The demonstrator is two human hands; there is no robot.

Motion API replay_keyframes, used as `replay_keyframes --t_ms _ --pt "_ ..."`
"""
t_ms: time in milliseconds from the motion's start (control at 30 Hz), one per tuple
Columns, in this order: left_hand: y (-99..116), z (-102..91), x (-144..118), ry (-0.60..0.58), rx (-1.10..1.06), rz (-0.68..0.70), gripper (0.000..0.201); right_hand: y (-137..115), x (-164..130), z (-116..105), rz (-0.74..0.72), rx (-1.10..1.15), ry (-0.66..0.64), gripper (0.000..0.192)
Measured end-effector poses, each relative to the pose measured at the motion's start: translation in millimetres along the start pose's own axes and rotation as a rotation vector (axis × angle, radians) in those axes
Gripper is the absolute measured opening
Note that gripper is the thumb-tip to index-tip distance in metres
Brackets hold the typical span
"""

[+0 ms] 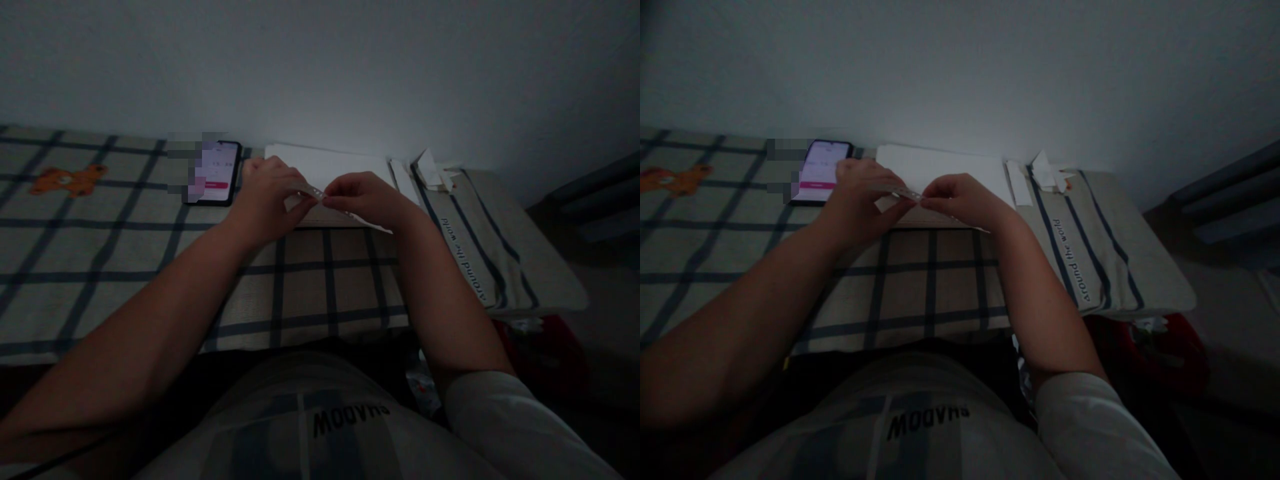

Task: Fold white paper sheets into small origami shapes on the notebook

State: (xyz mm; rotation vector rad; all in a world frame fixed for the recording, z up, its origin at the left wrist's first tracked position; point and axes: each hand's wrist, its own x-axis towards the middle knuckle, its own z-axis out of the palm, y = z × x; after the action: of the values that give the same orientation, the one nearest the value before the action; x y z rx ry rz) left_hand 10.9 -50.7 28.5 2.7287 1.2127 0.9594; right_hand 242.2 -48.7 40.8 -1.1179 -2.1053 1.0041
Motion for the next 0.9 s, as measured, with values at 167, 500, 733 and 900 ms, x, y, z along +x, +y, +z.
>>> replay_keyframes --t_ms 167,500,733,900 --pt "-0.1 1.7 0.0 0.008 0.011 0.015 0.019 -1.4 1.3 1.7 -0.010 -0.029 0.012 0.029" --pt "3.9 0.1 0.8 -0.026 -0.088 0.034 0.018 0.8 3.8 4.1 -0.064 -0.027 0.044 0.032" --pt "0.4 1.5 0.9 -0.039 -0.092 0.015 0.017 0.7 3.7 2.9 -0.115 0.006 0.008 0.029" --pt "0.5 0.8 0.5 -0.033 -0.059 0.007 0.016 0.3 1.9 0.5 -0.061 0.026 0.020 0.030"
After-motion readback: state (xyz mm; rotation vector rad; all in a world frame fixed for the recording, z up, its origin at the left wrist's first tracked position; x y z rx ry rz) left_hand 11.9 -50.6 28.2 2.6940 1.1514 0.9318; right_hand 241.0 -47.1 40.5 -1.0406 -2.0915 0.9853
